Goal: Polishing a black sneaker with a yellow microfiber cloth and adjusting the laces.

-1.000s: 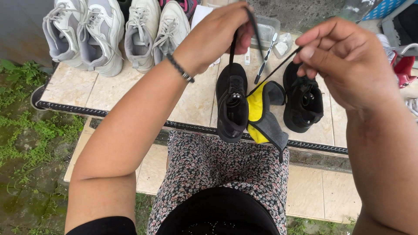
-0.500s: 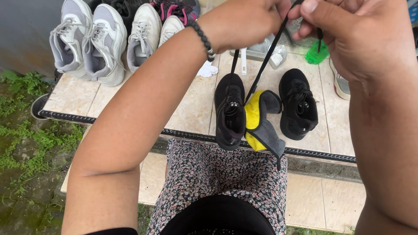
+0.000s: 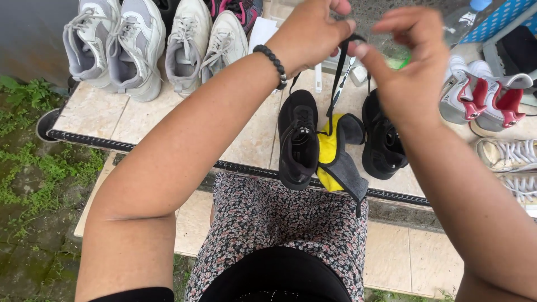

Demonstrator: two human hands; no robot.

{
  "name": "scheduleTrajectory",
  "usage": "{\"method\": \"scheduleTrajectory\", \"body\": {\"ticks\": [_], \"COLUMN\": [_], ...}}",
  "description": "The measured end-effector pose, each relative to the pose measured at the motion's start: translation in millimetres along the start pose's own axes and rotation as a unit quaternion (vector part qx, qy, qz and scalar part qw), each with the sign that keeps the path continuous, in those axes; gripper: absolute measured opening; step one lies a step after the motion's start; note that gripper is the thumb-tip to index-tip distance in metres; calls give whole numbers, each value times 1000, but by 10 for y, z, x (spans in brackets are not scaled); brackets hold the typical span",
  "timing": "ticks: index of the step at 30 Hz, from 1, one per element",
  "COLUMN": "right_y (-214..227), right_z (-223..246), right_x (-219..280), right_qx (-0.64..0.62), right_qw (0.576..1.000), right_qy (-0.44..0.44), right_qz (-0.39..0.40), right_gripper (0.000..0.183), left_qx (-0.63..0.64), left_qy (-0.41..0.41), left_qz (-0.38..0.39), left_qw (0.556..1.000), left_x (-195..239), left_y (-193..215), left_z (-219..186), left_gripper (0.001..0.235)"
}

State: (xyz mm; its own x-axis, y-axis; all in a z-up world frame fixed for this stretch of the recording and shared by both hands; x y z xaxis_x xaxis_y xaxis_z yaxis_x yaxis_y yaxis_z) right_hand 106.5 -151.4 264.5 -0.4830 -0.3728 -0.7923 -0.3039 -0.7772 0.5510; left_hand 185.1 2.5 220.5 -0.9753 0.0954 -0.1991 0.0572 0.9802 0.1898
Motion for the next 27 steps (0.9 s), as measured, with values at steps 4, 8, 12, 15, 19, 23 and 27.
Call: {"method": "scheduleTrajectory", "body": {"ticks": [4, 8, 12, 15, 19, 23, 27], "right_y": [-247, -328, -431, -534, -583, -688, -631], "right_z": [-153, -402, -556, -741, -843, -773, -666], "right_x": [141, 207, 211, 277, 455, 553, 475], "right_qx": [3, 0, 8, 50, -69, -328, -379], "right_qw": [999, 996, 990, 965, 891, 836, 825], "right_qy": [-15, -67, -63, -92, -312, -358, -379], "right_qz": [31, 53, 129, 242, 322, 256, 181], "right_gripper": [30, 20, 22, 17, 9, 5, 8], "left_qx": [-16, -49, -166, -289, -265, -188, -3], "left_qy": [46, 95, -18, -145, -224, -219, -48], "left_qz": [18, 77, 168, 118, 71, 1, 57], "left_qw": [999, 991, 972, 939, 935, 957, 997], "left_x": [68, 222, 165, 146, 350, 506, 695], "left_y": [-93, -145, -266, -246, -180, -92, -117], "left_z": [49, -11, 110, 114, -58, -65, -43], "left_gripper": [37, 61, 84, 48, 39, 14, 61]}}
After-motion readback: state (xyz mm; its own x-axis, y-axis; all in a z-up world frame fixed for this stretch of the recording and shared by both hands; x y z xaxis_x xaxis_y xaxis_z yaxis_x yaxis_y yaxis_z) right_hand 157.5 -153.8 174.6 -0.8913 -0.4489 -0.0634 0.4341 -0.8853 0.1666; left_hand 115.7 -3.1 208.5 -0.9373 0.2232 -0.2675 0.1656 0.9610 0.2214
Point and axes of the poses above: each hand's wrist, its own x-axis away from the middle knuckle, its own y-axis out of the back of the hand, z = x × y, the point moved 8 cm from there along -x, towards the middle knuckle, and after that the axes turned 11 degrees about x, right-handed, at the moved point
